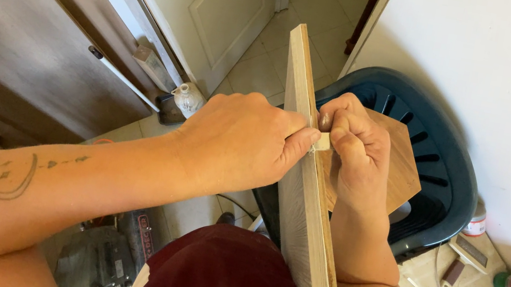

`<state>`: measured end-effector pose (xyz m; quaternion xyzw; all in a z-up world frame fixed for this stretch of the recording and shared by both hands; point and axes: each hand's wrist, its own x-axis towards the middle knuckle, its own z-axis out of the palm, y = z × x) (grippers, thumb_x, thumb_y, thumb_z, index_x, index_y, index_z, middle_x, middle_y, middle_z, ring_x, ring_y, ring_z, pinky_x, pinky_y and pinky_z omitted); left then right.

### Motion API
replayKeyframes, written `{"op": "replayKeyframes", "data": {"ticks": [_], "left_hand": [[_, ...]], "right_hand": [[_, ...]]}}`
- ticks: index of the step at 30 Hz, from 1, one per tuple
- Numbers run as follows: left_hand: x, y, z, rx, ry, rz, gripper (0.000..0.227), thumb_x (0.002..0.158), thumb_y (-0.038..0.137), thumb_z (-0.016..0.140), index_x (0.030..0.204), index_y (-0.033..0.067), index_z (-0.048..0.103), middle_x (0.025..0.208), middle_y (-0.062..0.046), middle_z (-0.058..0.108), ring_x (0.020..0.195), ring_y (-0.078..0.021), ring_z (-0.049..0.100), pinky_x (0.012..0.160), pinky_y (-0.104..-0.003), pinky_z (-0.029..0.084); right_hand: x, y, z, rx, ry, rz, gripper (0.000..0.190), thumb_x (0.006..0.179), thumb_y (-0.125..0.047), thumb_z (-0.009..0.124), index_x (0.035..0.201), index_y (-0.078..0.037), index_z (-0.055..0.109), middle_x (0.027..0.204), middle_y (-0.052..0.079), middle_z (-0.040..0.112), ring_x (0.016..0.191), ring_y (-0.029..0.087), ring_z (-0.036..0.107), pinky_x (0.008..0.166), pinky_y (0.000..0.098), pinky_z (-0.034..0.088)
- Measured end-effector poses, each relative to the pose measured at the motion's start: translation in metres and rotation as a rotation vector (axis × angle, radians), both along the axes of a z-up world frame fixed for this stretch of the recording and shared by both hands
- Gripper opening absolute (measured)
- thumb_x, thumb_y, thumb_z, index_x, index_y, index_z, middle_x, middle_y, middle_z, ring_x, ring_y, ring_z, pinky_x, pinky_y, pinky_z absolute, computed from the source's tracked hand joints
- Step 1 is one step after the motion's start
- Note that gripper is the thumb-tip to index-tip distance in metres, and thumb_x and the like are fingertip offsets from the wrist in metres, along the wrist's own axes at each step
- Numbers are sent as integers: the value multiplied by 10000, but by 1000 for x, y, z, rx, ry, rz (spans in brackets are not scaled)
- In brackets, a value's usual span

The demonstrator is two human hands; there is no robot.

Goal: The person applies adhesive edging tape to the edge of a wooden board using their hands and a small utility knife to trim the excess.

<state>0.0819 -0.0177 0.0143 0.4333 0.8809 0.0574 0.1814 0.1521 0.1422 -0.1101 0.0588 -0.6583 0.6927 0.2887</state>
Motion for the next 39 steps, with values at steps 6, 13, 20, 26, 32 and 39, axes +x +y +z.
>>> {"op": "replayKeyframes", "data": {"ticks": [6, 13, 20, 26, 32, 39], "left_hand": [[3, 0, 4, -51, -30, 24, 541, 1124, 469, 289, 838, 176, 644, 681, -40, 672, 674, -334, 604, 617, -515, 475], [13, -3, 8, -53, -51, -20, 503, 1112, 478, 324, 963, 200, 716, 737, -59, 727, 707, -368, 667, 619, -548, 512], [30, -6, 6, -34, -4, -43, 503, 1119, 468, 338, 921, 183, 701, 720, -86, 707, 690, -397, 638, 592, -574, 498], [40, -8, 11, -105, -13, -17, 498, 1121, 503, 327, 934, 195, 670, 756, -80, 708, 716, -407, 642, 606, -582, 492], [48, -15, 8, -67, 10, -35, 511, 1125, 501, 329, 923, 196, 685, 727, -83, 710, 708, -414, 647, 587, -591, 501], [57, -19, 6, -61, 31, -46, 499, 1119, 494, 333, 969, 201, 708, 737, -102, 718, 723, -440, 648, 602, -612, 498]], "right_hand": [[1, -1, -2, -11, 4, 1, 239, 856, -7, 414, 668, -145, 364, 895, 70, 523, 822, 153, 434, 767, 298, 360], [15, -7, 10, 5, 46, 33, 241, 847, -24, 427, 654, -138, 340, 903, 68, 513, 763, 135, 391, 714, 279, 323], [30, -6, 1, -26, 73, 57, 233, 861, -76, 440, 657, -129, 343, 904, 77, 496, 770, 163, 399, 716, 305, 340], [35, -9, 3, 14, 131, 66, 270, 926, -110, 470, 670, -125, 386, 909, 76, 507, 775, 165, 423, 735, 305, 386], [42, -11, 1, 26, 148, 85, 287, 930, -100, 469, 661, -121, 372, 916, 84, 501, 818, 176, 435, 847, 341, 447], [50, -13, 0, -4, 155, 123, 327, 969, -147, 493, 667, -132, 368, 938, 75, 496, 808, 174, 441, 818, 342, 428]]}}
